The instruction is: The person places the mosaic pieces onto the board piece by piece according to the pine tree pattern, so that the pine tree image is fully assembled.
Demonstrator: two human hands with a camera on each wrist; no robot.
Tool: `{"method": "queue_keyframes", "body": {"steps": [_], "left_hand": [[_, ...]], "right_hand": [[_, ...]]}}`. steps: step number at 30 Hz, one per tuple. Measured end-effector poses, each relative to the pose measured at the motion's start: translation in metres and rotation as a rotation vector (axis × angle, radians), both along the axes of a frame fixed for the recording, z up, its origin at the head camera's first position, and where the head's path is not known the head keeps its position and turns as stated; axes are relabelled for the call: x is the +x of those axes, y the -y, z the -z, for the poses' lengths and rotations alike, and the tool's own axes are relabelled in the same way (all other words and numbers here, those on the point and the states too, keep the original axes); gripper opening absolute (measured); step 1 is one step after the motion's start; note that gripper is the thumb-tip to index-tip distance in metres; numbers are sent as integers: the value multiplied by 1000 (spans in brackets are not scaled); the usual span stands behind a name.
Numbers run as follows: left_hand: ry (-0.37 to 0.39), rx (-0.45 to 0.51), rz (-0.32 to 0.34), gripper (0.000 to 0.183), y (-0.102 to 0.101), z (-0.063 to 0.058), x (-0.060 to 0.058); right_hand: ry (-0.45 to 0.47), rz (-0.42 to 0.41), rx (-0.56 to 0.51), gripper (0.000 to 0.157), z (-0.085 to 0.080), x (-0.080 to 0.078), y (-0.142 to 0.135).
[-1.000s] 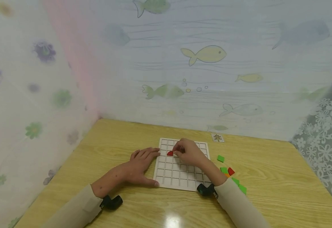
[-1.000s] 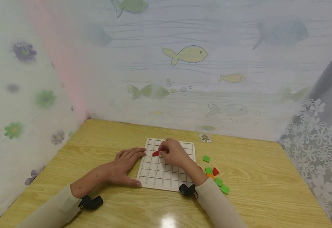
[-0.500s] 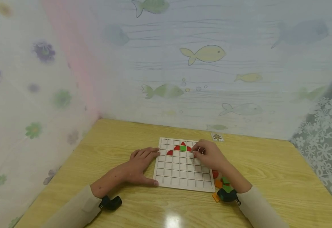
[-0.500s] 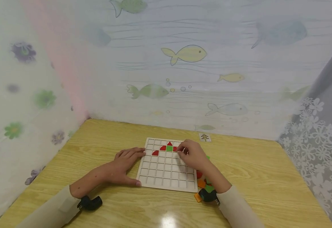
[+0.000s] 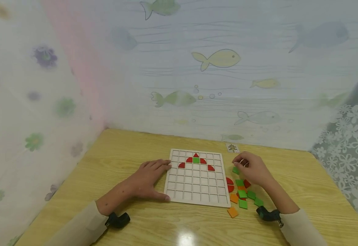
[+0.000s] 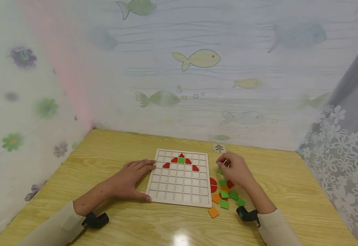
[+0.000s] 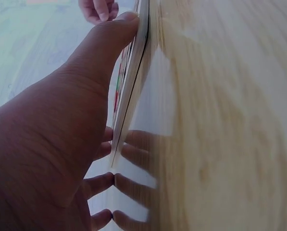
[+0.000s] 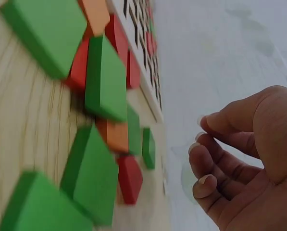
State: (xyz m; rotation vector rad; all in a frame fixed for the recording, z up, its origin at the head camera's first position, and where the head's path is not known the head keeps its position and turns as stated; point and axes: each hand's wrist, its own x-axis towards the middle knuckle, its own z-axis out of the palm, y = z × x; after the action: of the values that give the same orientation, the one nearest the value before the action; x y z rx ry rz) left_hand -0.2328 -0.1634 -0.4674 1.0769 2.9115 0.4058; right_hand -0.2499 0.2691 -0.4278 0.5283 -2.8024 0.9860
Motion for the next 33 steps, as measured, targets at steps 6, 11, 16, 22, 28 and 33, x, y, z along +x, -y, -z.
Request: {"method": "queue_keyframes", "body": {"steps": [6, 11, 16, 22, 28, 33], "left_hand": [[0, -5, 6, 116, 0, -3, 1], [2, -1, 9, 117, 0, -4, 2], [1, -2, 8, 117, 0, -5, 2], [0, 4, 12, 115, 0, -5, 2], [-1, 0, 12, 116, 1, -5, 2], [3, -1, 12, 117, 1, -5, 3]], "right_hand": [[-7, 35, 43, 10, 7, -5, -20], [36, 18, 63, 10, 14, -11, -30], [67, -3, 60, 11, 17, -14, -36], [88, -23, 54, 16, 22, -14, -38], [105, -83, 48, 15, 24, -14, -34], [129, -106, 45, 15, 22, -12, -34]]}}
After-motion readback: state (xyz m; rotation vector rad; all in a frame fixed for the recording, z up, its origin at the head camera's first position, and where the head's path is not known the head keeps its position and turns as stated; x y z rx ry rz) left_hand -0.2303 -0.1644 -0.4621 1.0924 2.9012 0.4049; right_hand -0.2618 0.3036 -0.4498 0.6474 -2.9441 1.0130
